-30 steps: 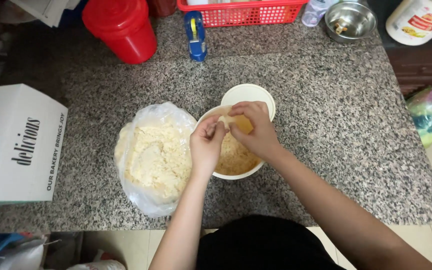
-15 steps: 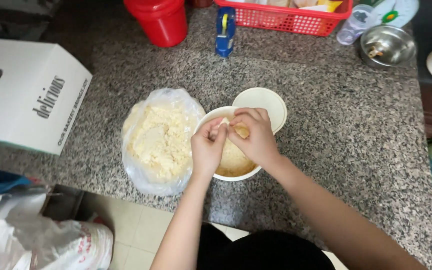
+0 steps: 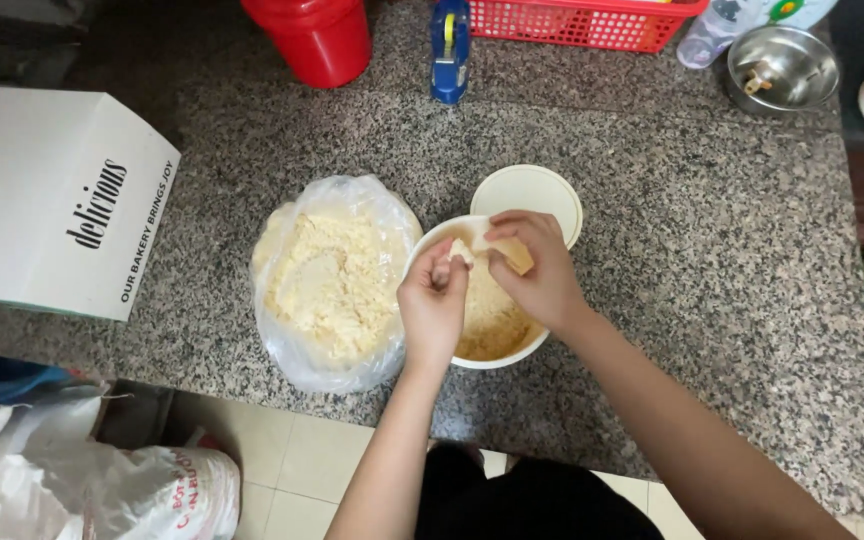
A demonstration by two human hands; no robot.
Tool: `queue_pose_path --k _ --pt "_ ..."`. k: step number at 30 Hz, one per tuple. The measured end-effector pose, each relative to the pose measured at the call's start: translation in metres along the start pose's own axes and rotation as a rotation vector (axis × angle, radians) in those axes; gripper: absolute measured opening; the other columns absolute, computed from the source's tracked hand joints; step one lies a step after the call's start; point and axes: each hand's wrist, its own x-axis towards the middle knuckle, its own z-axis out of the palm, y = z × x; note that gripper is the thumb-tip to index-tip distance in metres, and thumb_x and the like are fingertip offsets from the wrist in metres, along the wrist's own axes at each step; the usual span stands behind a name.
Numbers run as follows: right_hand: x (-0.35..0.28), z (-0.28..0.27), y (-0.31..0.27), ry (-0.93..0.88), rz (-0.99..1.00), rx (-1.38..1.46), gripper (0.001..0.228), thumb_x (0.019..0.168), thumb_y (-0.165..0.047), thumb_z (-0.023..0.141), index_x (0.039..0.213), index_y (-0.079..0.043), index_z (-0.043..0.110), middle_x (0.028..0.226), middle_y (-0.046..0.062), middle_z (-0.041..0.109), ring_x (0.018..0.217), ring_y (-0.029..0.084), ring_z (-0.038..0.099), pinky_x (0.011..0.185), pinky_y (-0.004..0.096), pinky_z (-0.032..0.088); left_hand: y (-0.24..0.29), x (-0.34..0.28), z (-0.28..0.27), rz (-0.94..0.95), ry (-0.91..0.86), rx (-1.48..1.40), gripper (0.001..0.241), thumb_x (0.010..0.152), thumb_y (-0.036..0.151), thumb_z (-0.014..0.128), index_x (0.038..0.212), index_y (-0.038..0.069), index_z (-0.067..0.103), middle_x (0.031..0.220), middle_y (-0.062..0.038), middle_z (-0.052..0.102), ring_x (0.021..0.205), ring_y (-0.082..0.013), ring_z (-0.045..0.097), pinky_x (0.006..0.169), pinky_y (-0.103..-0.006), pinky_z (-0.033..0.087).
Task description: Transferring yellow food crumbs from a plastic bag into a white container by hand.
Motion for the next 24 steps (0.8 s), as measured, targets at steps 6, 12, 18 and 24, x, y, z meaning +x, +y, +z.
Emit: queue_pose_path --k 6,12,18,24 --pt "-0.002 0.003 0.000 -0.034 -0.063 -0.074 0.015 0.084 -0.016 0.085 0.097 -0.020 0.078 0.116 0.003 0.073 0.114 0.031 0.062 0.101 0.044 0.049 -0.011 0.004 0.000 0.018 -0.016 -0.019 0.035 0.091 0.002 0.075 0.126 0.002 0.075 0.080 -0.010 0.080 0.081 -0.0099 0.073 0.080 -0.0286 0.062" --pt "-0.002 0.003 0.007 -0.024 -0.070 -0.037 0.015 0.083 -0.007 0.078 0.095 -0.014 0.071 0.115 0.007 0.072 0.113 0.037 0.062 0.101 0.049 0.047 -0.003 0.001 -0.001 0.023 -0.002 -0.044 0.033 0.095 0.004 0.071 0.129 0.003 0.072 0.080 -0.010 0.079 0.080 -0.0095 0.074 0.078 -0.0278 0.063" --pt "0.000 0.001 0.003 -0.001 -0.048 -0.002 0.016 0.088 -0.008 0.072 0.101 -0.017 0.073 0.117 0.003 0.071 0.115 0.031 0.061 0.104 0.045 0.046 -0.005 0.004 -0.001 0.033 0.010 -0.078 0.032 0.096 0.005 0.070 0.129 0.003 0.071 0.083 -0.010 0.080 0.081 -0.0097 0.076 0.079 -0.0262 0.064" --pt "0.001 0.004 0.002 -0.021 -0.113 -0.012 0.017 0.084 -0.013 0.082 0.099 -0.020 0.077 0.116 0.003 0.071 0.113 0.031 0.061 0.102 0.044 0.046 -0.008 0.005 -0.002 0.056 -0.026 -0.115 0.034 0.094 0.000 0.072 0.128 0.002 0.072 0.086 -0.011 0.079 0.080 -0.0092 0.076 0.077 -0.0232 0.062"
